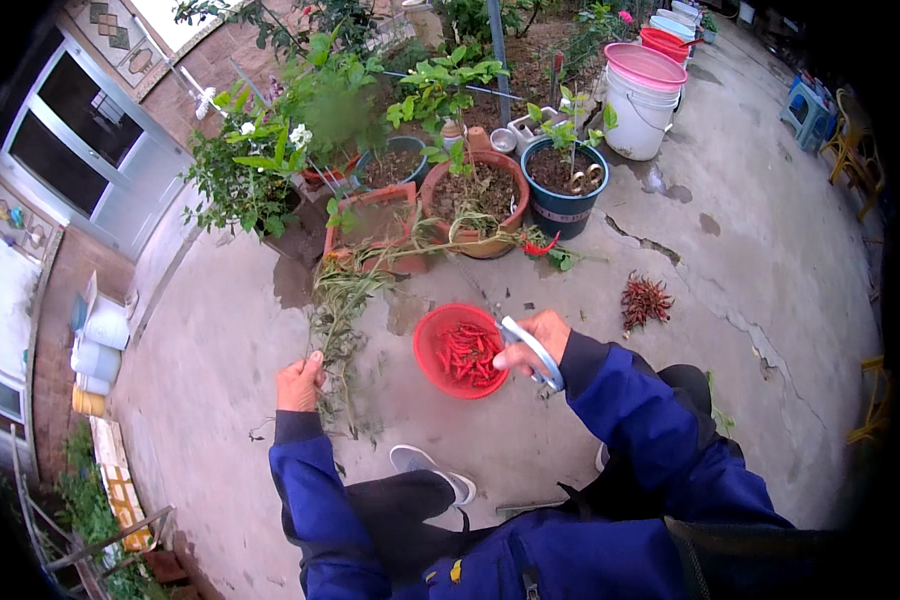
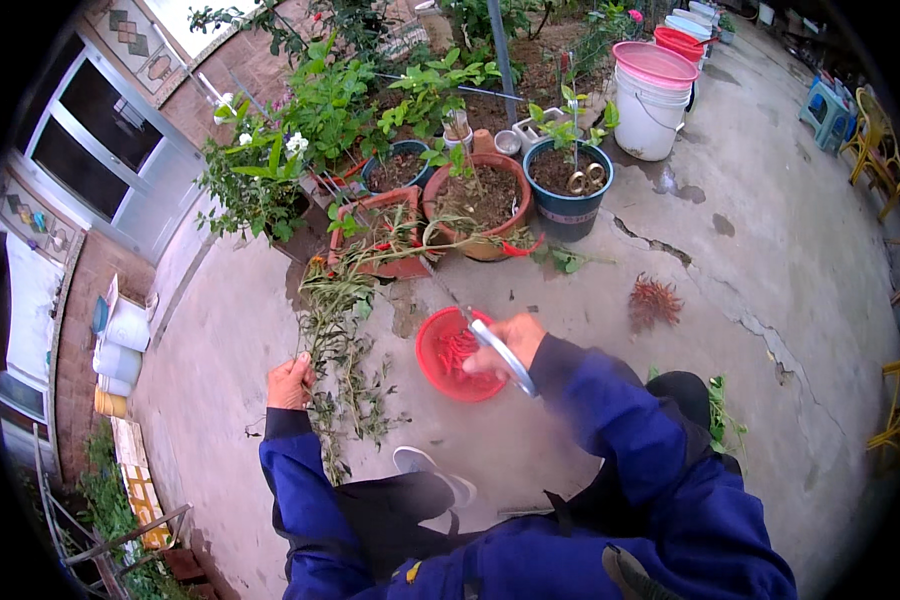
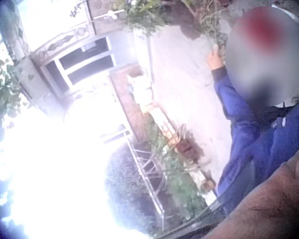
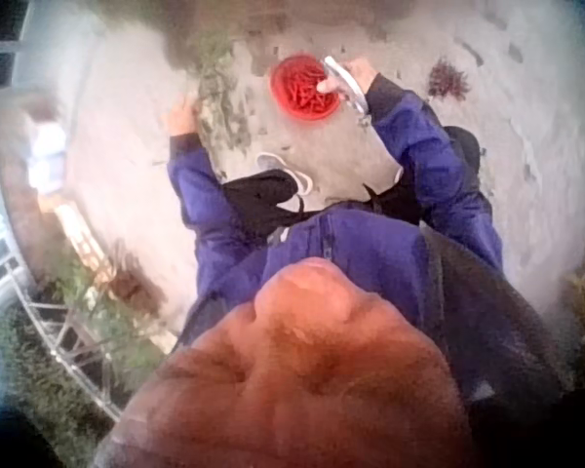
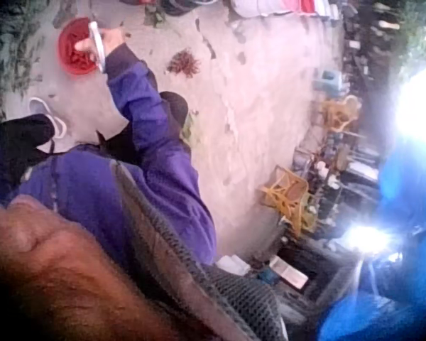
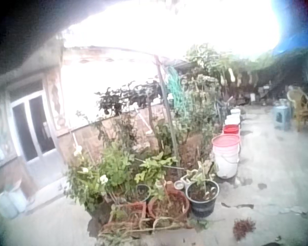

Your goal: The person sits on a stool in a patio area and uses scissors to trim red chilies from dried stems. They place the cut chilies into a red plastic basket. Later, they handle dried chilies by hand, removing stems and placing them into the basket.

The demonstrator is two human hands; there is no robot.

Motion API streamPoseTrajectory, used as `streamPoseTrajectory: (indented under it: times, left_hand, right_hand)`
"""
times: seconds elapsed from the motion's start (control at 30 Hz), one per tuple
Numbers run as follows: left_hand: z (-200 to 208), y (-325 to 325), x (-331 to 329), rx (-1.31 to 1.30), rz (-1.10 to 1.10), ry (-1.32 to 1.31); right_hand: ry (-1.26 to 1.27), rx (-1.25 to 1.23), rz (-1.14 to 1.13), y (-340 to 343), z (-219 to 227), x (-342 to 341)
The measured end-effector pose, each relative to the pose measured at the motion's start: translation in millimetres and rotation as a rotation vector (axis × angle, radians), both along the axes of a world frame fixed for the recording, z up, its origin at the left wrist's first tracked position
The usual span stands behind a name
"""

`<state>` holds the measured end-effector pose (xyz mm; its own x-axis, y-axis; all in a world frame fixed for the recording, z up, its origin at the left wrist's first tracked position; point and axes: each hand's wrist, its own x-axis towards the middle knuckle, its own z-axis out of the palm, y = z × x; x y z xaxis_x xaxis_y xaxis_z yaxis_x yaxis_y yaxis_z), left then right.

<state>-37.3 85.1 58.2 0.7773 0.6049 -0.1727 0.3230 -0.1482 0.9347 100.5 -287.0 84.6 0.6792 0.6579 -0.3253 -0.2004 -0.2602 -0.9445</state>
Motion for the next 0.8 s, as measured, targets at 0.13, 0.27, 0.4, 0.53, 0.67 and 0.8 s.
streamPoseTrajectory:
  times: [0.13,0.27,0.4,0.53,0.67,0.8]
  left_hand:
    - [-2.2,2.0,-3.4,-0.145,-0.047,-0.123]
    - [-6.1,5.7,-7.3,-0.219,-0.098,-0.226]
    - [-4.1,-2.0,-3.7,-0.16,-0.122,-0.208]
    - [-3.0,-3.9,-3.8,-0.138,-0.123,-0.205]
    - [-3.9,-5.4,-3.5,-0.166,-0.159,-0.261]
    - [-3.3,-6.1,-3.6,-0.192,-0.171,-0.26]
  right_hand:
    - [0.064,-0.023,0.005,3.6,-4.4,-2.4]
    - [0.096,0.109,-0.038,3.8,-1.2,-2.7]
    - [0.096,0.212,0.016,-2.9,-7.7,-0.7]
    - [0.091,0.255,0.08,-2.1,-0.8,-5.5]
    - [0.08,0.194,0.107,-1.3,-1.4,-5.9]
    - [0.077,0.212,0.115,-1.0,-1.4,-5.8]
